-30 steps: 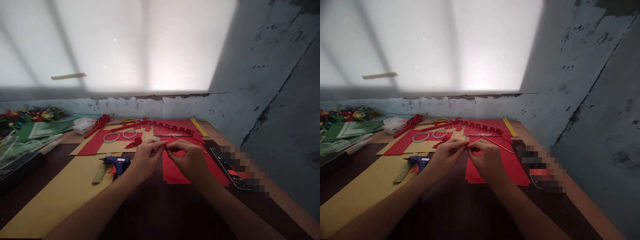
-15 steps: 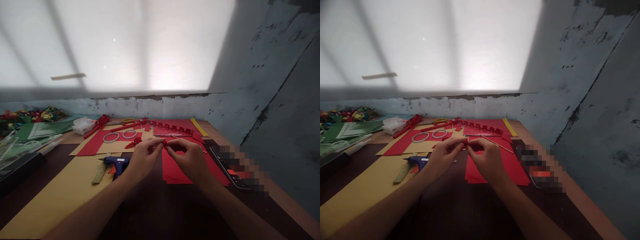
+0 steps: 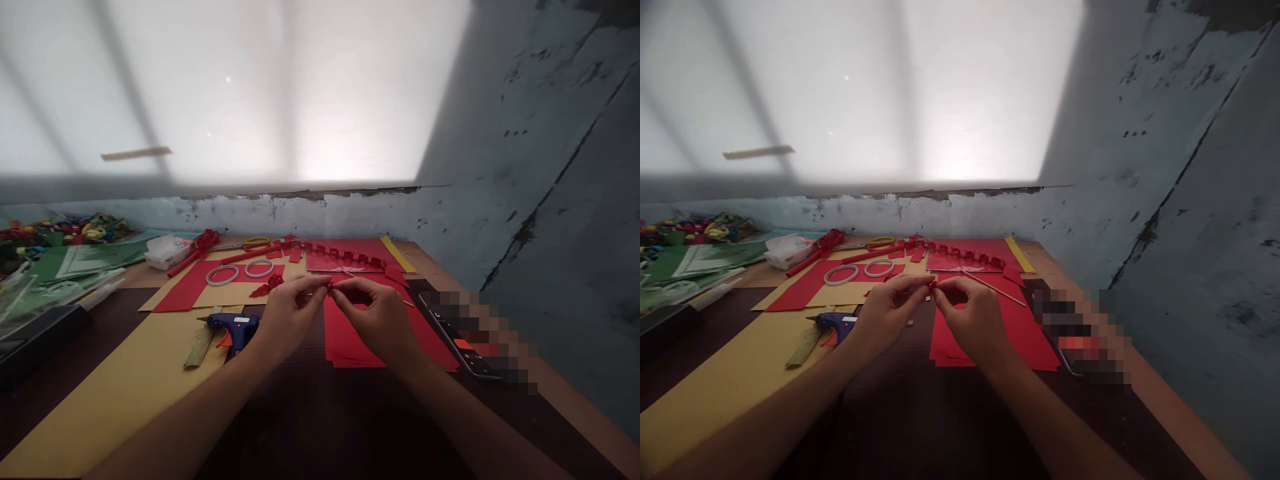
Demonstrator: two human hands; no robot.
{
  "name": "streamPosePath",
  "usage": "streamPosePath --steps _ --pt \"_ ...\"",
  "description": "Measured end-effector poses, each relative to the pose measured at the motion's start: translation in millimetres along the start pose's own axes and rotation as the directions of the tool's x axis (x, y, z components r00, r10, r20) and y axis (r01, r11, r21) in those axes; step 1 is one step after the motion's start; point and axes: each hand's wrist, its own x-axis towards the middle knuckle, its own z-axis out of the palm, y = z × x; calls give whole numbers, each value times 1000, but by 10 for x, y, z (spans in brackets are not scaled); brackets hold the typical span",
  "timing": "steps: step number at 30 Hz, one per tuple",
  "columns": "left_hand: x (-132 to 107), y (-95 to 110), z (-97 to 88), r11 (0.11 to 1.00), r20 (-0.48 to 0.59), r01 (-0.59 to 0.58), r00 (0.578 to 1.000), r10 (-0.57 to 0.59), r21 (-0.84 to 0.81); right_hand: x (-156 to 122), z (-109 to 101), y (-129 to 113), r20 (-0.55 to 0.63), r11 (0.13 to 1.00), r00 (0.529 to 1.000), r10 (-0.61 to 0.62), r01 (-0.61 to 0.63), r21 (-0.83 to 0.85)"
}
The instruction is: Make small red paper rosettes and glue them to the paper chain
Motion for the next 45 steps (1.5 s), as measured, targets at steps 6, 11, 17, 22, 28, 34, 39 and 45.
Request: streamPosePath --steps 6,11,17,22,28,34,39,45 --pt "-17 7 0 997 18 48 999 -47 -53 -1 8 -11 8 1000 1000 -8 8 -13" --pt "-17 9 -16 993 13 113 994 -112 -40 1 11 -17 11 1000 1000 -7 7 -5" --pt "15 6 -21 993 15 93 996 -92 -69 -9 15 -24 2 995 998 -63 63 -74" --pt "16 34 -39 989 55 129 991 -126 -67 -15 15 -20 23 986 993 -112 114 -119" --pt "25 10 -48 984 138 139 983 -123 -115 -13 10 -38 7 989 997 -83 83 -122" --pt "24 33 -57 999 110 9 994 -12 32 -4 -2 -43 32 999 999 34 -35 9" --pt "25 54 -60 996 108 57 993 -49 -71 28 -57 -36 91 979 990 104 -118 164" --pt "28 53 -58 959 111 105 991 -77 -265 57 -77 -9 117 957 985 124 -150 250"
